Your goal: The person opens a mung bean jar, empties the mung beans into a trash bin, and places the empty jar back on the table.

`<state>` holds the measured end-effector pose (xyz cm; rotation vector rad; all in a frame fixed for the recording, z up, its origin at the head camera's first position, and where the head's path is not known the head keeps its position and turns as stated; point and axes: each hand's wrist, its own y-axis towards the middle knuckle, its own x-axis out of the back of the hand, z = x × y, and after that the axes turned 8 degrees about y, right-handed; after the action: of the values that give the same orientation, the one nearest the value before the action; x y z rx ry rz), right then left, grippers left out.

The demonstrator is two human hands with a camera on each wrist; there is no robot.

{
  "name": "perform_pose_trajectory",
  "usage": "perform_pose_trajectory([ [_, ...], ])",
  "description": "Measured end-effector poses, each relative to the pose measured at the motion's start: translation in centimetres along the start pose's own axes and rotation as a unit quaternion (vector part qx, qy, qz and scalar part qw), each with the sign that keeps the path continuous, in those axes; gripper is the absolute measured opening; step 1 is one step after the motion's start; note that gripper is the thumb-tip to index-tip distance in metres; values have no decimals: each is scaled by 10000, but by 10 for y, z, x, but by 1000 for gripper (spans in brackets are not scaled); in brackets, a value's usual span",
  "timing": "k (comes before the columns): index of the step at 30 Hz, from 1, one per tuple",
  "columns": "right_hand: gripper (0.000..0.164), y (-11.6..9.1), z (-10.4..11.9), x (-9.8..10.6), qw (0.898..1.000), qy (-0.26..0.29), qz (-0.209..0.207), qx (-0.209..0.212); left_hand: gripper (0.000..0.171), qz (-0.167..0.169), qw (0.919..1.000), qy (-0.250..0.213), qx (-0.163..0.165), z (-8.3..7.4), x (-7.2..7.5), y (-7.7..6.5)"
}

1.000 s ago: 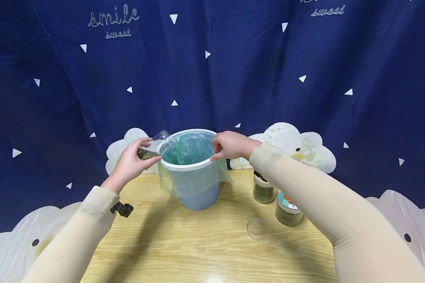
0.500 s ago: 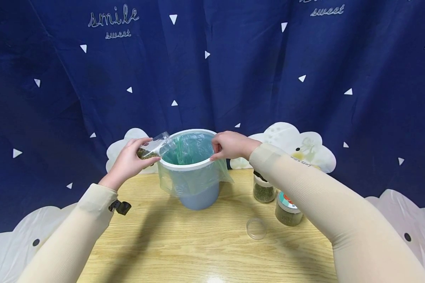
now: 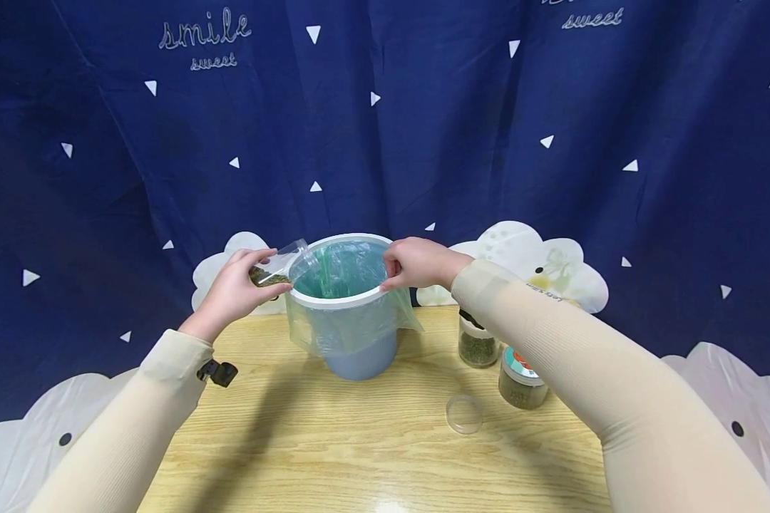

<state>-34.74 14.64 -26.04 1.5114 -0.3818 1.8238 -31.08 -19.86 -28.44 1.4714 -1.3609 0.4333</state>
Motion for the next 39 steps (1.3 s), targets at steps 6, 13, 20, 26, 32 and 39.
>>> perform_pose_trajectory([
  [6,28,0,-1,-1,10000,-9,-1,-17,76,-93,10000,-26,-17,-2,0,2],
  [13,28,0,-2,-1,10000,-3,-24,10,69,-92,9997,-162,132,-3,0,2],
  [20,28,0,-2,-1,10000,-14,-36,-6,63,-121,9997,-166,110,-3,-1,1],
  [26,28,0,-2,-2,10000,-29,-48,-28,62,-179,9996,-182,83,-3,-1,1],
  [32,28,0,-3,-3,10000,-7,-42,-46,61,-278,9995,-173,17,-4,-1,0],
  [39,27,-1,-2,-2,10000,43,-58,-20,62,-353,9993,-88,17,-4,-2,0],
])
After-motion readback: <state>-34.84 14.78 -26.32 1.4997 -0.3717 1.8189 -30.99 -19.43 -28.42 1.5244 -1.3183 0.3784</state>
